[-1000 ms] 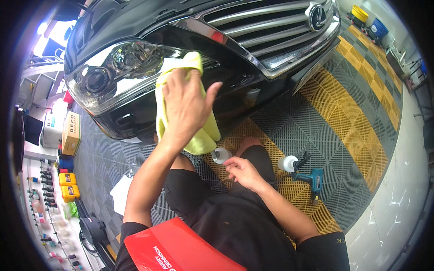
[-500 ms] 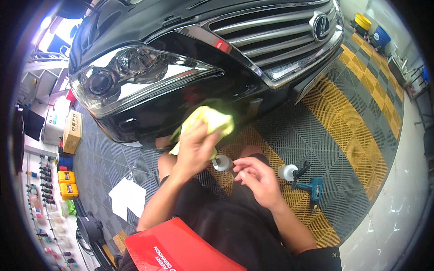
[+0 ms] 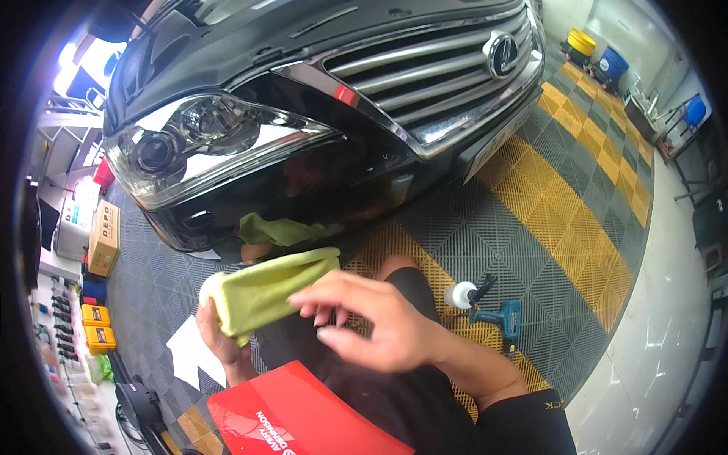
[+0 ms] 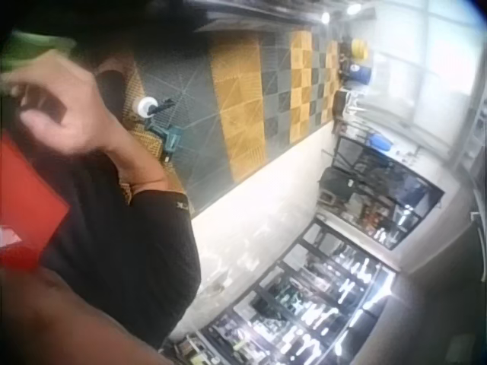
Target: The person cleans a car headlight using a yellow microfiber cloth and a heat gun. They wipe the headlight surface, apply heat, and use a red squeegee to smooth the area. The person also uses a small tool to adjust the headlight edge.
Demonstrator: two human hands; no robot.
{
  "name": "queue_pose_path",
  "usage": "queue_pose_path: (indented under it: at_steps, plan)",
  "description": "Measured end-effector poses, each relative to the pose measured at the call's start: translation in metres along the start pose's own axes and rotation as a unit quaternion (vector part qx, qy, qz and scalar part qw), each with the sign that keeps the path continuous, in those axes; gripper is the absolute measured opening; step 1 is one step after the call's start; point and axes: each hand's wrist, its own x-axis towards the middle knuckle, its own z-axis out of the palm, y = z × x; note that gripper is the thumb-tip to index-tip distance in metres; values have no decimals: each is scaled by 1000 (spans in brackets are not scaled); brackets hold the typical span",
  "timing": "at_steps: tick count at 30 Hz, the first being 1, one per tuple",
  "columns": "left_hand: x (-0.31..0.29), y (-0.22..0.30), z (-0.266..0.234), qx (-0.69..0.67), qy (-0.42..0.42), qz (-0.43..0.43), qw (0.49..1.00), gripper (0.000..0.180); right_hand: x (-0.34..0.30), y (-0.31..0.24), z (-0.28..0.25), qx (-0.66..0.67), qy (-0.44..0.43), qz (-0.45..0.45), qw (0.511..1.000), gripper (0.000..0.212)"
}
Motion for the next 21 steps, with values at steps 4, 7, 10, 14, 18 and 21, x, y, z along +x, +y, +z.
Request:
queue_pose_path:
  at_steps: [4, 7, 10, 14, 18, 21]
  plan:
    - [-22, 22, -49, -156, 87, 85, 980, 48, -17, 58, 13, -30, 22, 121, 992, 35]
    - [-16, 26, -110, -199, 25, 164, 966, 51, -35, 72, 29, 8, -8, 185, 983, 33]
    - [11, 20, -170, -139, -10, 84, 987, 52, -41, 87, 49, 25, -45, 234, 971, 34]
    - [-5, 36, -102, -172, 45, 51, 983, 46, -37, 93, 60, 32, -73, 235, 969, 35]
    - [27, 39, -50, 67, 50, 203, 976, 56, -23, 89, 55, 18, -61, 223, 973, 34]
    - [86, 44, 28, 331, 44, 368, 868, 40, -17, 93, 56, 11, -55, 261, 964, 33]
